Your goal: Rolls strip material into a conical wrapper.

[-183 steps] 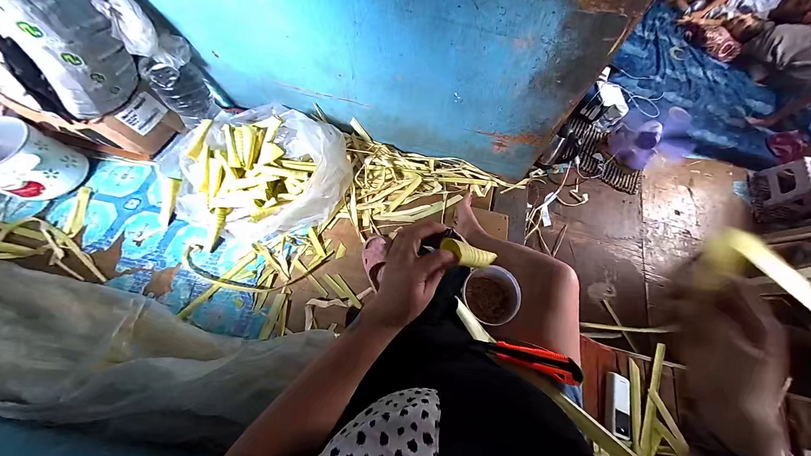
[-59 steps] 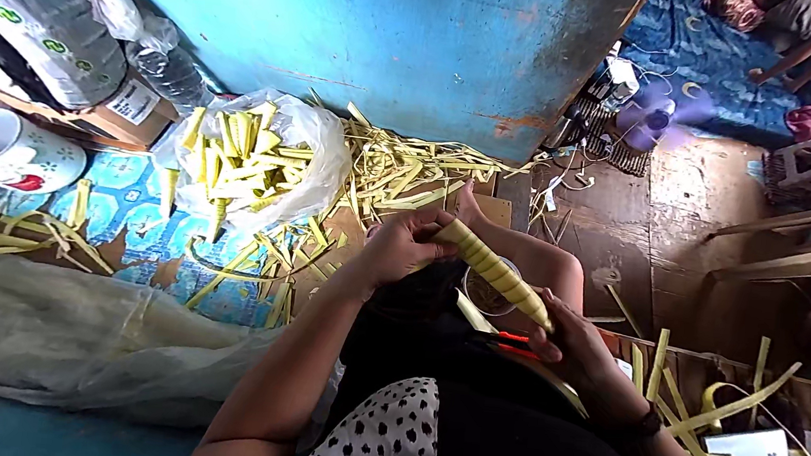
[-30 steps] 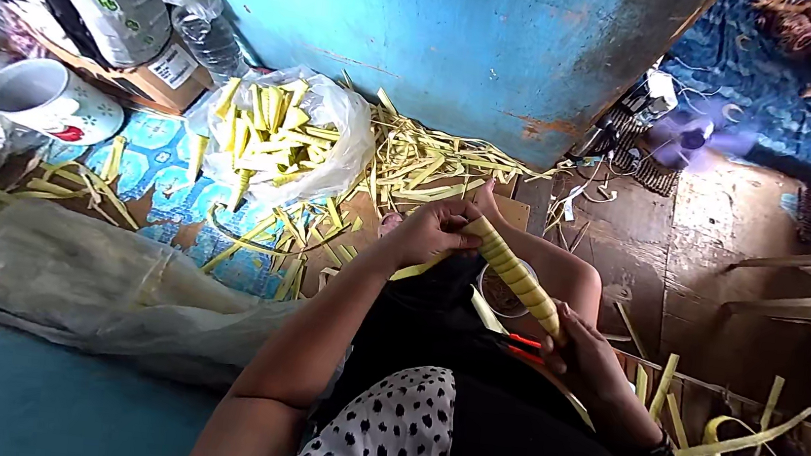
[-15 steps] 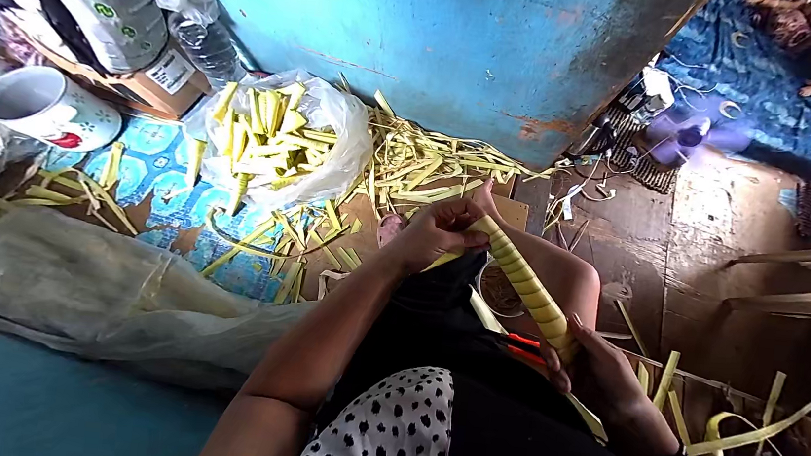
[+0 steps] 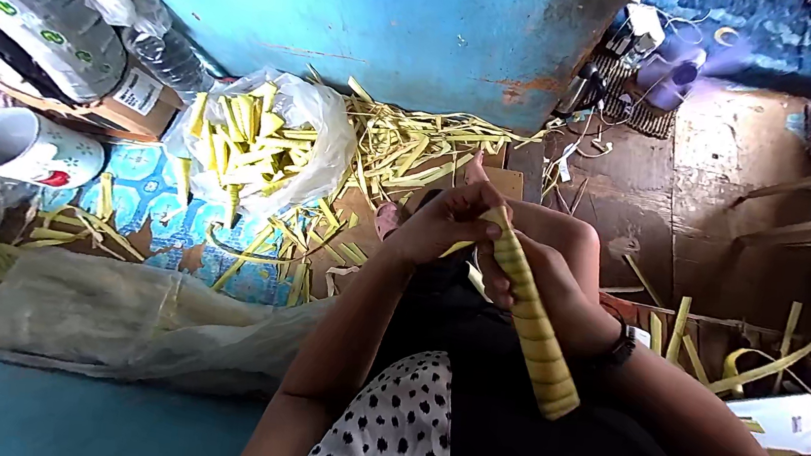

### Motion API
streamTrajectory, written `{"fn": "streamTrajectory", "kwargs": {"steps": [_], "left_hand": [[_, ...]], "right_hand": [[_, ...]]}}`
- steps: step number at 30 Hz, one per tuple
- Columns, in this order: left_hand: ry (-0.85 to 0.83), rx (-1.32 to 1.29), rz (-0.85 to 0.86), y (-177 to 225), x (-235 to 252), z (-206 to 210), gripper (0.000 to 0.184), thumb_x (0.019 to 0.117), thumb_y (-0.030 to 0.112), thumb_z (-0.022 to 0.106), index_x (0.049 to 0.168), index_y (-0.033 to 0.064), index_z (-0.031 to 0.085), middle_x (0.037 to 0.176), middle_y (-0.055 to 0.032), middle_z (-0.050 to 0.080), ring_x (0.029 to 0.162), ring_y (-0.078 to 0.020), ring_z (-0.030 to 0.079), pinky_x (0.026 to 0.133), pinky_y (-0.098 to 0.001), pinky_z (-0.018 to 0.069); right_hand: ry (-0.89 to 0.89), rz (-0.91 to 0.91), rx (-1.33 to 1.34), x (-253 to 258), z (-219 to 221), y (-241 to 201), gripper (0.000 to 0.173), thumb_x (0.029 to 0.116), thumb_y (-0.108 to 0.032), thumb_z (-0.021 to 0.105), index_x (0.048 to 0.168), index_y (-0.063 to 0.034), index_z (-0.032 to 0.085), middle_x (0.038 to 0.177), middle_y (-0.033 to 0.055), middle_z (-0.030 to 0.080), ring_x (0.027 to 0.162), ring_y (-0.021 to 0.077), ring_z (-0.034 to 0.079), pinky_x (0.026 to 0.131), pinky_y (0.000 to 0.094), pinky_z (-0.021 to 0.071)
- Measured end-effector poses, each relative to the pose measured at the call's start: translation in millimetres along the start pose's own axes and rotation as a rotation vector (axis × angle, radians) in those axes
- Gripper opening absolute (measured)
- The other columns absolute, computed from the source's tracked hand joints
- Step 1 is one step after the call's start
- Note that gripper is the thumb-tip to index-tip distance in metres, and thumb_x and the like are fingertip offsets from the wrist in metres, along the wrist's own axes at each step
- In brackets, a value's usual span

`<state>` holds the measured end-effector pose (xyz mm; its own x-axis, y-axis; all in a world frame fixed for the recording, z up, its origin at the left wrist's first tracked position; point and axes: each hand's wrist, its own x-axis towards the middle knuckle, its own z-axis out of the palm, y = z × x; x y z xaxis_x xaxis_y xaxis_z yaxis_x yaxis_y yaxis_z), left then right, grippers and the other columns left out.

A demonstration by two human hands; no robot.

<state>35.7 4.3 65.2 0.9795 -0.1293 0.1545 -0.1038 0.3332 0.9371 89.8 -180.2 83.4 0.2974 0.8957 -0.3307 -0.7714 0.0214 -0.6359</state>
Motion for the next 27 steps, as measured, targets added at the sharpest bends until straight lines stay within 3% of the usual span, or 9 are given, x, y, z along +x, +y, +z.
{"fn": "streamTrajectory", "kwargs": {"steps": [3, 6, 8, 10, 13, 19, 21, 24, 27], "left_hand": [[0.099, 0.028, -0.085, -0.5, -25.4, -1.6, 0.011, 0.0971, 0.005, 0.062, 0.105, 0.0121, 0.062, 0.094, -0.0004, 0.066, 0.077, -0.0057, 0.064, 0.068, -0.0209, 0.0552], [0.166, 0.044, -0.103, -10.7, -45.3, -5.1, 0.012, 0.0969, 0.007, 0.061, 0.106, 0.0148, 0.062, 0.093, -0.0003, 0.064, 0.075, -0.0055, 0.061, 0.065, -0.0204, 0.0535], [0.226, 0.074, -0.115, -13.2, -52.3, -17.1, 0.014, 0.0981, 0.012, 0.06, 0.11, 0.0176, 0.063, 0.095, 0.0026, 0.065, 0.082, -0.0067, 0.062, 0.074, -0.0256, 0.0552], [0.322, 0.103, -0.112, -7.0, -63.5, -28.4, 0.018, 0.0983, 0.015, 0.057, 0.114, 0.0212, 0.064, 0.101, 0.0045, 0.067, 0.088, -0.0075, 0.064, 0.08, -0.0289, 0.0562], [0.418, 0.032, -0.053, 2.7, -84.1, -37.5, 0.016, 0.0978, 0.013, 0.054, 0.107, 0.0229, 0.062, 0.101, 0.0026, 0.064, 0.086, -0.0093, 0.063, 0.075, -0.027, 0.0561], [0.432, -0.082, 0.026, -3.7, -76.4, -40.5, 0.012, 0.1003, 0.015, 0.061, 0.105, 0.0252, 0.065, 0.1, 0.0053, 0.065, 0.087, -0.0052, 0.063, 0.076, -0.0209, 0.0548], [0.414, -0.088, 0.017, -1.9, -74.9, -37.5, 0.014, 0.0996, 0.014, 0.062, 0.105, 0.0257, 0.064, 0.102, 0.0052, 0.066, 0.089, -0.0052, 0.063, 0.077, -0.0207, 0.055], [0.403, -0.108, 0.03, 6.6, -79.1, -32.5, 0.012, 0.0983, 0.015, 0.065, 0.106, 0.0247, 0.066, 0.102, 0.0047, 0.066, 0.09, -0.0061, 0.065, 0.079, -0.0223, 0.057], [0.411, -0.14, 0.06, 11.5, -85.3, -28.9, 0.007, 0.0983, 0.017, 0.066, 0.103, 0.0221, 0.063, 0.097, 0.0022, 0.063, 0.086, -0.0084, 0.064, 0.077, -0.0249, 0.0576]], "right_hand": [[0.125, 0.028, 0.003, 9.8, 12.2, 19.1, 0.052, 0.1124, -0.031, 0.014, 0.092, -0.0055, 0.056, 0.06, 0.002, 0.059, 0.047, 0.0068, 0.057, 0.046, 0.0183, 0.0497], [0.099, 0.078, -0.164, 18.9, 3.3, 26.8, 0.053, 0.1134, -0.03, 0.016, 0.095, -0.0036, 0.058, 0.063, 0.0039, 0.062, 0.051, 0.0094, 0.062, 0.05, 0.0218, 0.055], [0.029, 0.011, -0.504, 27.1, -25.4, 21.6, 0.047, 0.1128, -0.029, 0.025, 0.109, -0.0023, 0.063, 0.077, 0.0055, 0.067, 0.063, 0.0124, 0.066, 0.061, 0.0289, 0.0598], [0.123, -0.129, -0.944, 25.3, -55.7, 6.4, 0.04, 0.1128, -0.029, 0.032, 0.117, -0.0043, 0.064, 0.084, 0.0059, 0.068, 0.067, 0.014, 0.064, 0.062, 0.0341, 0.0574], [0.3, -0.243, -1.406, 17.3, -98.9, -5.7, 0.025, 0.1084, -0.027, 0.05, 0.108, -0.0082, 0.066, 0.083, 0.0102, 0.067, 0.066, 0.023, 0.065, 0.06, 0.047, 0.0567], [0.204, 0.217, -1.737, 71.4, -125.2, 44.7, 0.011, 0.0936, -0.014, 0.067, 0.098, -0.008, 0.075, 0.096, 0.0175, 0.072, 0.091, 0.0396, 0.069, 0.078, 0.0668, 0.0539], [0.261, 0.266, -1.759, 81.5, -129.2, 62.0, 0.009, 0.0925, -0.011, 0.069, 0.096, -0.0038, 0.072, 0.097, 0.0211, 0.071, 0.093, 0.0428, 0.069, 0.076, 0.0671, 0.0536], [0.274, 0.354, -1.781, 87.8, -138.6, 75.2, 0.017, 0.0995, -0.011, 0.059, 0.106, -0.0001, 0.071, 0.11, 0.0231, 0.069, 0.106, 0.0432, 0.067, 0.086, 0.065, 0.0524], [0.241, 0.348, -1.791, 91.4, -145.0, 69.3, 0.015, 0.0966, -0.015, 0.064, 0.104, -0.0046, 0.072, 0.109, 0.02, 0.071, 0.105, 0.0412, 0.067, 0.086, 0.0651, 0.0523]]}}
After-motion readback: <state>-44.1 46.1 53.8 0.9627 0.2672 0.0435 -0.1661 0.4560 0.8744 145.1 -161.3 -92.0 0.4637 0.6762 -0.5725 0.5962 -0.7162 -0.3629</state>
